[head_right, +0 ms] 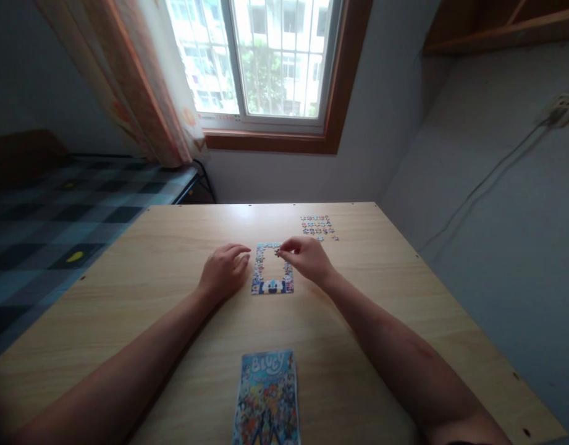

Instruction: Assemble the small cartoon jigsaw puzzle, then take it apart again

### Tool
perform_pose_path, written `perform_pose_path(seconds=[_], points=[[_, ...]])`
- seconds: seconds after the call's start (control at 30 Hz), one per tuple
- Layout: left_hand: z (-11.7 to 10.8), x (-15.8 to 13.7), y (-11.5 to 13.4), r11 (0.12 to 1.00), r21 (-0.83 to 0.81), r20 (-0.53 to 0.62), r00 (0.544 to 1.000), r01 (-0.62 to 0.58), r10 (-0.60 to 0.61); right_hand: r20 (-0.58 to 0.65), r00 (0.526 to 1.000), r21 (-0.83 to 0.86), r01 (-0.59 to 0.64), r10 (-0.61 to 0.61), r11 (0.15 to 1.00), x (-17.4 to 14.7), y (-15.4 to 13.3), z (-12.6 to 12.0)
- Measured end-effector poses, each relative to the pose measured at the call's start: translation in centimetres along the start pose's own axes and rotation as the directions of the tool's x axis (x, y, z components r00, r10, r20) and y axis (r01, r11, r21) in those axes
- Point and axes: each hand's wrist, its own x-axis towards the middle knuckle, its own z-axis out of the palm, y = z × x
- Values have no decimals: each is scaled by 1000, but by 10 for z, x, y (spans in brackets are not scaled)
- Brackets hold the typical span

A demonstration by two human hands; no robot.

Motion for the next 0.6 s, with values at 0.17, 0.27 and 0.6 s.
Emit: perform_pose_path(seconds=[0.17, 0.27, 0.6], points=[[1, -4, 3, 928, -236, -34, 956, -289, 290, 73, 997, 53, -14, 10, 999, -21, 0, 38], [3, -4, 2, 897, -277, -35, 936, -345, 349, 106, 994, 14, -1, 0, 1000, -27, -2, 40], [3, -2, 0, 870, -248, -18, 900, -426, 436, 64, 997, 141, -48, 40, 989, -24, 6, 42]])
